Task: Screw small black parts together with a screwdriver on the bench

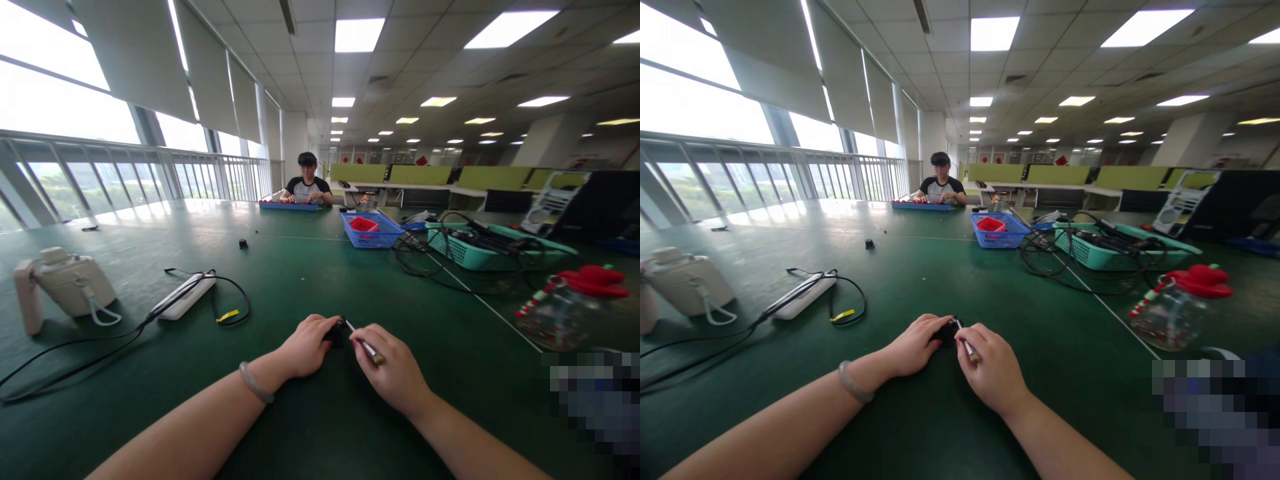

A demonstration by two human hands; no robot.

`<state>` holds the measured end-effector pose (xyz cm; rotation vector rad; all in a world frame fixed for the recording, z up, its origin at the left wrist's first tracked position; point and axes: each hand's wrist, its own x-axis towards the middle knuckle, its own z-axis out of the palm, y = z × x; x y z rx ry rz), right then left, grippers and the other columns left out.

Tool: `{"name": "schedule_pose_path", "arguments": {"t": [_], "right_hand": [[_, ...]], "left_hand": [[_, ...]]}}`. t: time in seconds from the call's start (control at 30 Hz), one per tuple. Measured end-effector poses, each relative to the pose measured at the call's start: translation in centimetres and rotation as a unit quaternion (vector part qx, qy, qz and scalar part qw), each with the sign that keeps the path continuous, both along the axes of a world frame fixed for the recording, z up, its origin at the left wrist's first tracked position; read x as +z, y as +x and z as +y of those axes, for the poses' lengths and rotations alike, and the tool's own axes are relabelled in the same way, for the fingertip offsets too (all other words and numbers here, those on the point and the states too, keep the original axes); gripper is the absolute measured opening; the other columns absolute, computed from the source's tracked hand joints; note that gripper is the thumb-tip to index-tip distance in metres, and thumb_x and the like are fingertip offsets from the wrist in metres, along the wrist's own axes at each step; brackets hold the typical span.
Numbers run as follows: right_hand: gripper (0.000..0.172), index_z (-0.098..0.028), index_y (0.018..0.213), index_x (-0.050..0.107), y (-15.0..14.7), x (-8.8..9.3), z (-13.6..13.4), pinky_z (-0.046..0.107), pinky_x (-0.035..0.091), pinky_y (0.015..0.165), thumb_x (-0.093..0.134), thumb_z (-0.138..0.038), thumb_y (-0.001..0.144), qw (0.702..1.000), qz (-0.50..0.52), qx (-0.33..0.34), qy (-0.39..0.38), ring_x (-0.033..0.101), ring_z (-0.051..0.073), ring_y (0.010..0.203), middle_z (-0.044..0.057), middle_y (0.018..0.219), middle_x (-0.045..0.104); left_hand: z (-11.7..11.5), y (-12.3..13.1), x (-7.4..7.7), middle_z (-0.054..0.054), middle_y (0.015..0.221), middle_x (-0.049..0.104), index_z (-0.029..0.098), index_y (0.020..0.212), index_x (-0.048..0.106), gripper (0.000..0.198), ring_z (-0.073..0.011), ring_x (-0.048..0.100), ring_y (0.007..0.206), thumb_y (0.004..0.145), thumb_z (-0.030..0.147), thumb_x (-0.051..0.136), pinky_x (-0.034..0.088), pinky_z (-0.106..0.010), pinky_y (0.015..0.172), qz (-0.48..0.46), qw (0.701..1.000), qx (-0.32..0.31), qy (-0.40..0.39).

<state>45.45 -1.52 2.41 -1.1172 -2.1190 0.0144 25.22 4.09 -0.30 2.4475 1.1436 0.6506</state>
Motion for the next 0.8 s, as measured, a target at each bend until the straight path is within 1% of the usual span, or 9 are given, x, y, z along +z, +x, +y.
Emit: {"name": "schedule_pose_path", "arguments": {"t": [0.2, 0.4, 0.57, 0.7, 0.73, 0.8], "right_hand": [[0.014, -0.022, 0.093, 0.062, 0.04, -0.13, 0.13, 0.028, 0.050, 0.068, 0.049, -0.018, 0.089, 1.000, -0.004, -0.008, -0.001, 0.062, 0.016, 0.075, 0.004, 0.088, 0.064], [0.014, -0.022, 0.096, 0.061, 0.12, -0.20, 0.24, 0.030, 0.050, 0.069, 0.049, -0.018, 0.090, 0.999, -0.010, -0.015, -0.026, 0.062, 0.018, 0.078, 0.004, 0.091, 0.063], [0.019, -0.023, 0.105, 0.061, 0.01, -0.07, 0.21, 0.031, 0.052, 0.073, 0.048, -0.018, 0.091, 0.999, -0.012, 0.005, -0.042, 0.062, 0.018, 0.083, 0.005, 0.099, 0.062], [0.023, -0.024, 0.111, 0.059, -0.03, 0.17, -0.12, 0.032, 0.051, 0.080, 0.049, -0.018, 0.090, 0.999, -0.003, 0.029, -0.023, 0.061, 0.019, 0.092, 0.006, 0.106, 0.061], [0.022, -0.024, 0.109, 0.060, 0.01, 0.25, -0.27, 0.032, 0.051, 0.079, 0.050, -0.019, 0.090, 0.999, -0.001, 0.038, -0.013, 0.061, 0.019, 0.091, 0.006, 0.105, 0.061], [0.016, -0.022, 0.100, 0.061, 0.14, 0.39, -0.63, 0.030, 0.050, 0.074, 0.050, -0.018, 0.090, 0.998, 0.005, 0.063, 0.018, 0.061, 0.018, 0.084, 0.006, 0.095, 0.063]], "left_hand": [[0.04, 0.09, 0.07, -0.007, 0.134, 0.056, 0.022, 0.141, 0.039, 0.060, -0.0247, 0.044, 0.124, 0.082, 0.021, 0.052, 0.034, -0.043, 0.109, 0.002, 1.000, -0.002, 0.001], [-0.12, 0.10, 0.19, -0.007, 0.132, 0.057, 0.021, 0.139, 0.042, 0.058, -0.0246, 0.045, 0.123, 0.082, 0.020, 0.053, 0.034, -0.042, 0.109, 0.002, 1.000, -0.004, 0.012], [-0.40, -0.01, 0.65, -0.006, 0.130, 0.059, 0.023, 0.135, 0.047, 0.055, -0.0243, 0.047, 0.121, 0.082, 0.028, 0.058, 0.035, -0.041, 0.108, 0.006, 1.000, -0.017, 0.024], [-0.46, 0.04, 0.85, -0.006, 0.128, 0.060, 0.022, 0.135, 0.048, 0.054, -0.0244, 0.047, 0.121, 0.082, 0.028, 0.058, 0.036, -0.041, 0.108, 0.012, 0.999, -0.018, 0.027], [-0.43, 0.06, 0.83, -0.006, 0.127, 0.060, 0.022, 0.134, 0.049, 0.053, -0.0244, 0.048, 0.120, 0.082, 0.027, 0.058, 0.036, -0.041, 0.107, 0.012, 0.999, -0.016, 0.027], [-0.34, 0.11, 0.72, -0.005, 0.125, 0.061, 0.023, 0.133, 0.050, 0.052, -0.0239, 0.049, 0.118, 0.082, 0.026, 0.058, 0.037, -0.040, 0.106, 0.009, 1.000, -0.009, 0.026]]}}
